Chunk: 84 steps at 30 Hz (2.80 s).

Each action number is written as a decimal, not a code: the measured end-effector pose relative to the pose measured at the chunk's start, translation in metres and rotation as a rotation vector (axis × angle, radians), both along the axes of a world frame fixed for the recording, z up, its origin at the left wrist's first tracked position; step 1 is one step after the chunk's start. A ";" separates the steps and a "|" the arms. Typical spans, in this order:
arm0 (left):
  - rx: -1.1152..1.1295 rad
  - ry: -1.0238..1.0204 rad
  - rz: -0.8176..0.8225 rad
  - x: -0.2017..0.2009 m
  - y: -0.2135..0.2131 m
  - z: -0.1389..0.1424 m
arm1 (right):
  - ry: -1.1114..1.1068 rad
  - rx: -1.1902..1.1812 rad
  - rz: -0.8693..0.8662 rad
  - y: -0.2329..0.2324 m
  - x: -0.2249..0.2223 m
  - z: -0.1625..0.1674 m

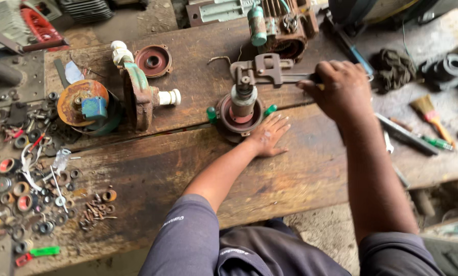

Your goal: The person takes a pipe wrench from a wall tool rack, clamps it onto a cylindrical component seated in a pump housing on the workbench, and turns it to loosen the part. They then lift the component out, set the housing pieces aside, and scrape rust from the inside of a green pump cover with a metal tool.

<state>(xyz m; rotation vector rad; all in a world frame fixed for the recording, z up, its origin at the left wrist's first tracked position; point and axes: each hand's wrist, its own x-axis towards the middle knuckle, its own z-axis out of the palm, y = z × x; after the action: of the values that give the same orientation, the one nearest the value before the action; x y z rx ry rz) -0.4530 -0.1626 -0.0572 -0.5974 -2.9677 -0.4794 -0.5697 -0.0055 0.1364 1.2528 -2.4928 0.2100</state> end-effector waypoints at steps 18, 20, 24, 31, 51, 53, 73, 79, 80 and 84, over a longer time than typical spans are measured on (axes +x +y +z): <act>0.707 0.395 0.487 0.162 -0.073 -0.018 | 0.056 -0.088 -0.023 0.003 -0.008 -0.027; 0.483 0.430 0.756 0.152 -0.096 -0.022 | 0.075 -0.101 -0.005 0.004 -0.007 -0.031; 0.537 0.345 0.851 0.093 -0.096 -0.033 | 0.122 -0.117 -0.009 0.003 -0.005 -0.035; 0.501 0.393 0.895 0.080 -0.083 -0.044 | 0.110 -0.097 -0.039 0.004 -0.009 -0.037; 0.474 0.379 1.323 0.051 -0.006 0.004 | 0.181 -0.181 0.047 -0.004 -0.015 -0.030; 0.495 0.357 1.326 0.050 -0.005 0.007 | 0.253 -0.172 0.054 -0.003 -0.017 -0.030; 0.450 0.302 1.368 0.046 -0.007 0.004 | 0.140 -0.025 -0.018 -0.001 -0.017 -0.029; 0.418 0.350 1.364 0.047 -0.008 0.002 | 0.202 -0.043 -0.041 0.000 -0.007 -0.031; 0.408 0.362 1.366 0.047 -0.008 0.002 | 0.198 -0.040 -0.049 0.000 -0.006 -0.031; 0.400 0.321 1.372 0.048 -0.009 0.006 | 0.182 -0.019 -0.074 0.000 -0.003 -0.032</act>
<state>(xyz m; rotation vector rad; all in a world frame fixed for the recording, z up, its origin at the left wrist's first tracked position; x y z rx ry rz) -0.4048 -0.1718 -0.0508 1.1797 -2.1387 -0.6368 -0.5725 -0.0052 0.1043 1.1167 -2.3703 0.0959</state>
